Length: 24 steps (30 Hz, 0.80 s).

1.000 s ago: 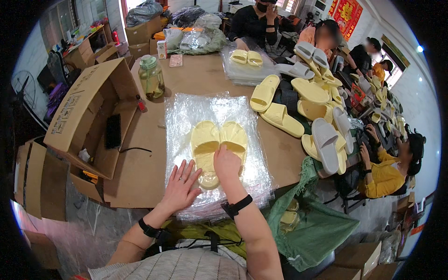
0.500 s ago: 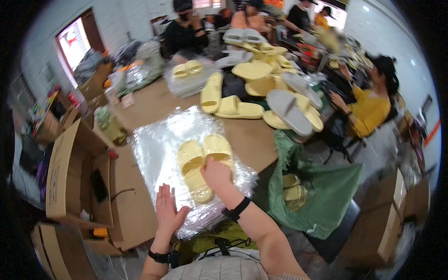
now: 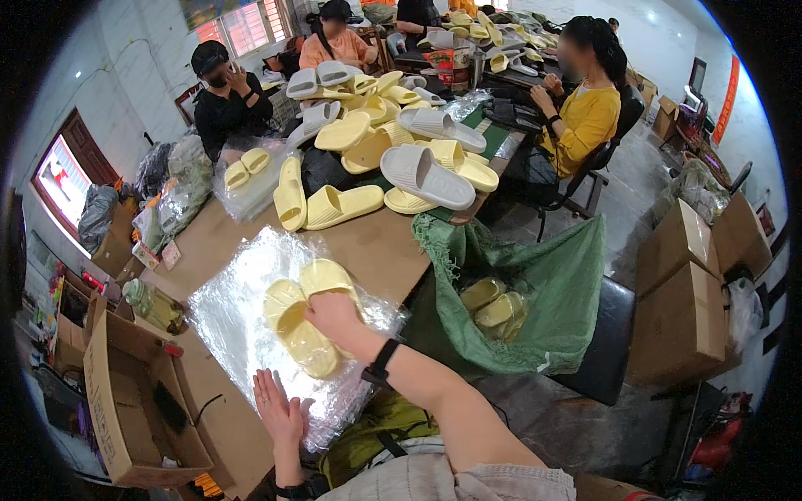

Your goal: Packing pairs of sandals into clear plastic bags and placing them aside.

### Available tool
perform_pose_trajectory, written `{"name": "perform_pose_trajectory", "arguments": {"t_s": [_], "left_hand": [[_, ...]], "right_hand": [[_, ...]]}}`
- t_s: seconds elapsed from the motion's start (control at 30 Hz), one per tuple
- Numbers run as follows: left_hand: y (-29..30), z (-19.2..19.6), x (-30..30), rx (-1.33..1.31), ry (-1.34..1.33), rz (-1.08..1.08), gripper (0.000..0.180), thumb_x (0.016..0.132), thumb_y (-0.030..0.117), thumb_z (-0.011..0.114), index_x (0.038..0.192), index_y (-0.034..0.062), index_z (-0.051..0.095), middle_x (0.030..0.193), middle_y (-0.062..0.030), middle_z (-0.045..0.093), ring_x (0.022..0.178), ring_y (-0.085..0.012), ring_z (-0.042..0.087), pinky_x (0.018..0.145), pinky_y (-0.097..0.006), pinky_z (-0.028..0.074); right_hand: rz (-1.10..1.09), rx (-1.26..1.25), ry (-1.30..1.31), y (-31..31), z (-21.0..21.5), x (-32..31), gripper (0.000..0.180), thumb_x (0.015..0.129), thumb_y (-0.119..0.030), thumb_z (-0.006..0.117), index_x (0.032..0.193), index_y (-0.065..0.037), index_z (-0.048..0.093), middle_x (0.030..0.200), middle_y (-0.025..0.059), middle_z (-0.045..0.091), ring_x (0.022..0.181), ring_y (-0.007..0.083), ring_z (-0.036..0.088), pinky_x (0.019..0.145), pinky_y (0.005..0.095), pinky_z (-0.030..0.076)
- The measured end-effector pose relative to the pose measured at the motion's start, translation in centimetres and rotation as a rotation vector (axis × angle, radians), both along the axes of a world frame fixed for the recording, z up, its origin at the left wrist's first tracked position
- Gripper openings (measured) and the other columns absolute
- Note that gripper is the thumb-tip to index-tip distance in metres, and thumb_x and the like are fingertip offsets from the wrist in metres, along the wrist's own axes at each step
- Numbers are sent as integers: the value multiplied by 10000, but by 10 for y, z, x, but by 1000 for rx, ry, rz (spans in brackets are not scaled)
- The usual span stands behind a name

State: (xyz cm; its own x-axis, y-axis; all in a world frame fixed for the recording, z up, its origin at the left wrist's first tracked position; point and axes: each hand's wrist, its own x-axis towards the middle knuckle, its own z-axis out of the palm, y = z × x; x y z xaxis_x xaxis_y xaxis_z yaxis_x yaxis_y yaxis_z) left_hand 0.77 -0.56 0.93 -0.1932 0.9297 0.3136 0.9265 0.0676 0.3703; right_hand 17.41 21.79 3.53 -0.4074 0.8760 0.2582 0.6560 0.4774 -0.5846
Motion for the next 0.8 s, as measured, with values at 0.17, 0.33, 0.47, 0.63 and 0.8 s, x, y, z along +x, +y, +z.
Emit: {"name": "perform_pose_trajectory", "arguments": {"t_s": [0.17, 0.33, 0.47, 0.63, 0.8], "left_hand": [[-2, 4, 2, 5, -42, 15, 884, 968, 646, 408, 1518, -41, 322, 1575, -275, 311, 1477, -452, 242, 1192, -543, 201], [-7, 4, -4, 7, -32, 26, 831, 962, 558, 482, 1520, -37, 323, 1579, -272, 307, 1480, -451, 240, 1195, -539, 203], [-4, 7, -2, -14, -25, 21, 805, 949, 489, 540, 1522, -34, 324, 1585, -260, 305, 1483, -446, 236, 1198, -530, 204], [6, 4, 4, 14, -44, -8, 817, 941, 482, 568, 1534, -18, 310, 1592, -246, 301, 1486, -431, 237, 1201, -518, 203], [-5, 8, 0, -37, -22, 69, 841, 928, 480, 599, 1543, -7, 296, 1598, -240, 293, 1490, -423, 234, 1202, -507, 204]], "right_hand": [[-97, -28, 285, -31, 18, 77, 263, 882, -298, 645, 851, -41, 693, 813, 192, 677, 741, 385, 661, 685, 442, 528], [-460, -46, 944, -29, -18, 197, 125, 903, -75, 607, 859, 25, 668, 739, 58, 652, 676, 159, 576, 627, 330, 472], [-921, 258, 802, 18, -91, 331, 263, 969, -198, 594, 884, 44, 656, 814, 105, 669, 738, 210, 592, 683, 346, 483], [-1360, -32, 523, 33, -191, 446, 521, 965, -455, 544, 905, 52, 644, 826, 201, 685, 785, 325, 659, 725, 444, 504], [-918, -1091, 553, 4, -263, 377, 549, 916, -568, 596, 1110, -55, 629, 781, 156, 676, 610, 243, 610, 617, 410, 492]]}}
